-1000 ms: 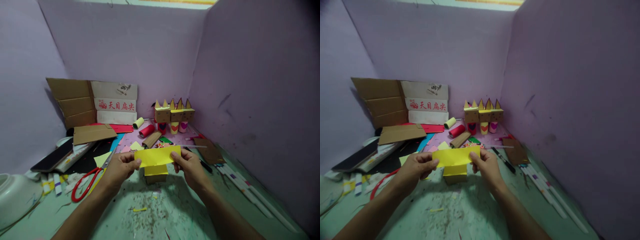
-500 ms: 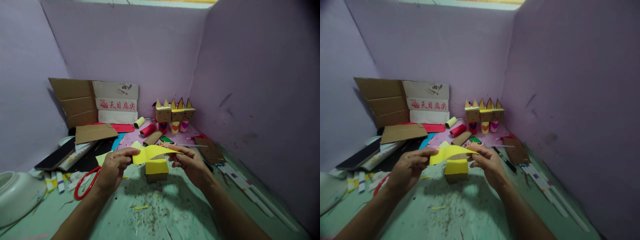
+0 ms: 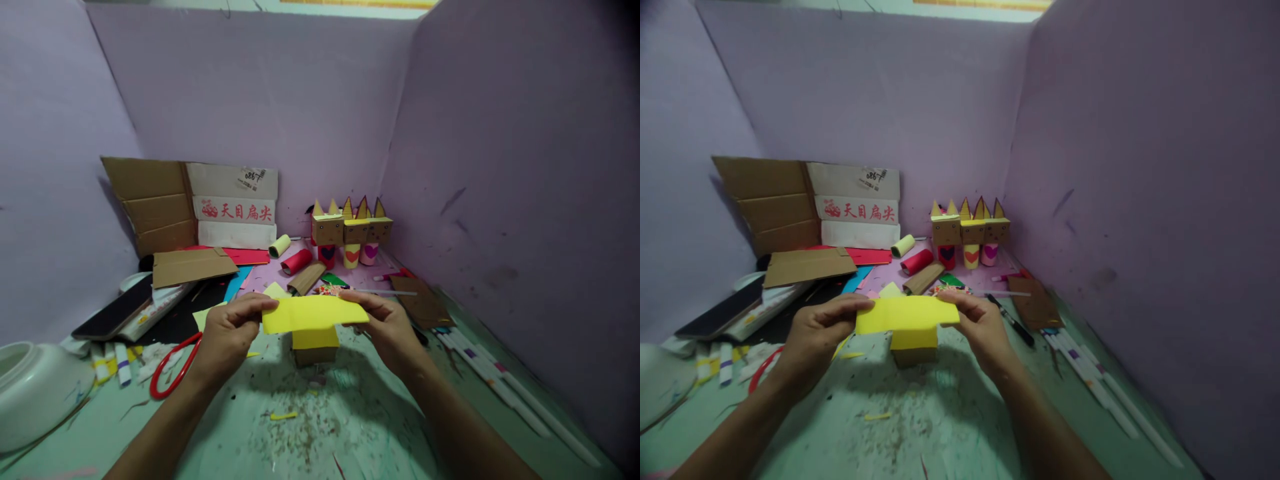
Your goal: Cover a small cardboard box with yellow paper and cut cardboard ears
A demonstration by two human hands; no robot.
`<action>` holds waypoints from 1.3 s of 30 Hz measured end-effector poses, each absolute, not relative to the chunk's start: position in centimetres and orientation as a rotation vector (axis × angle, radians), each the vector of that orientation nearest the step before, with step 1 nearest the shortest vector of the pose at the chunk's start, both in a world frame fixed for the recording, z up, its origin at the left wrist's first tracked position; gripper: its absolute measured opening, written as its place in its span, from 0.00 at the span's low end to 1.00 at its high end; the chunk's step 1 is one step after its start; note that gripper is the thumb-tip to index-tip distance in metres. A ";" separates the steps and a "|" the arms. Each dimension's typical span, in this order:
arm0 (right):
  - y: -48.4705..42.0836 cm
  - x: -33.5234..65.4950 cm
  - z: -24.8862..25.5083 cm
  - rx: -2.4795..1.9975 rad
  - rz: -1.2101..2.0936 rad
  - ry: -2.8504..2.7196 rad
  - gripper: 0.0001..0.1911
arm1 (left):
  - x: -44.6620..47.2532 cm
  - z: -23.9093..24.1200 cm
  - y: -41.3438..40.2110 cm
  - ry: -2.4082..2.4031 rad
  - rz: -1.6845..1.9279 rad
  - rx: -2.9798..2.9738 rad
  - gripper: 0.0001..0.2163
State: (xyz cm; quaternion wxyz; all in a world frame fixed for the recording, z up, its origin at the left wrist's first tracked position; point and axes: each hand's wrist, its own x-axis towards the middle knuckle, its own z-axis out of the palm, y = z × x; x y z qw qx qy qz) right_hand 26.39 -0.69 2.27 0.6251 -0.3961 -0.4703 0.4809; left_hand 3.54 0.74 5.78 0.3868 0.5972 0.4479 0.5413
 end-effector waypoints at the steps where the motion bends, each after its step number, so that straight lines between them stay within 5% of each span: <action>1: -0.7 26.3 2.3 -0.940 1.081 -1.106 0.09 | 3.6 5.9 0.7 1.157 1.363 1.491 0.09; 6: -0.5 26.0 2.3 -1.073 0.865 -1.183 0.13 | 4.3 5.8 1.3 1.208 1.348 1.474 0.03; 16: 0.7 25.8 1.8 -1.174 1.122 -0.884 0.15 | 5.4 4.1 3.1 1.230 1.125 0.952 0.12; 39: 0.8 27.4 1.9 -1.283 0.992 -0.862 0.15 | 6.6 2.9 2.9 1.259 1.070 0.990 0.10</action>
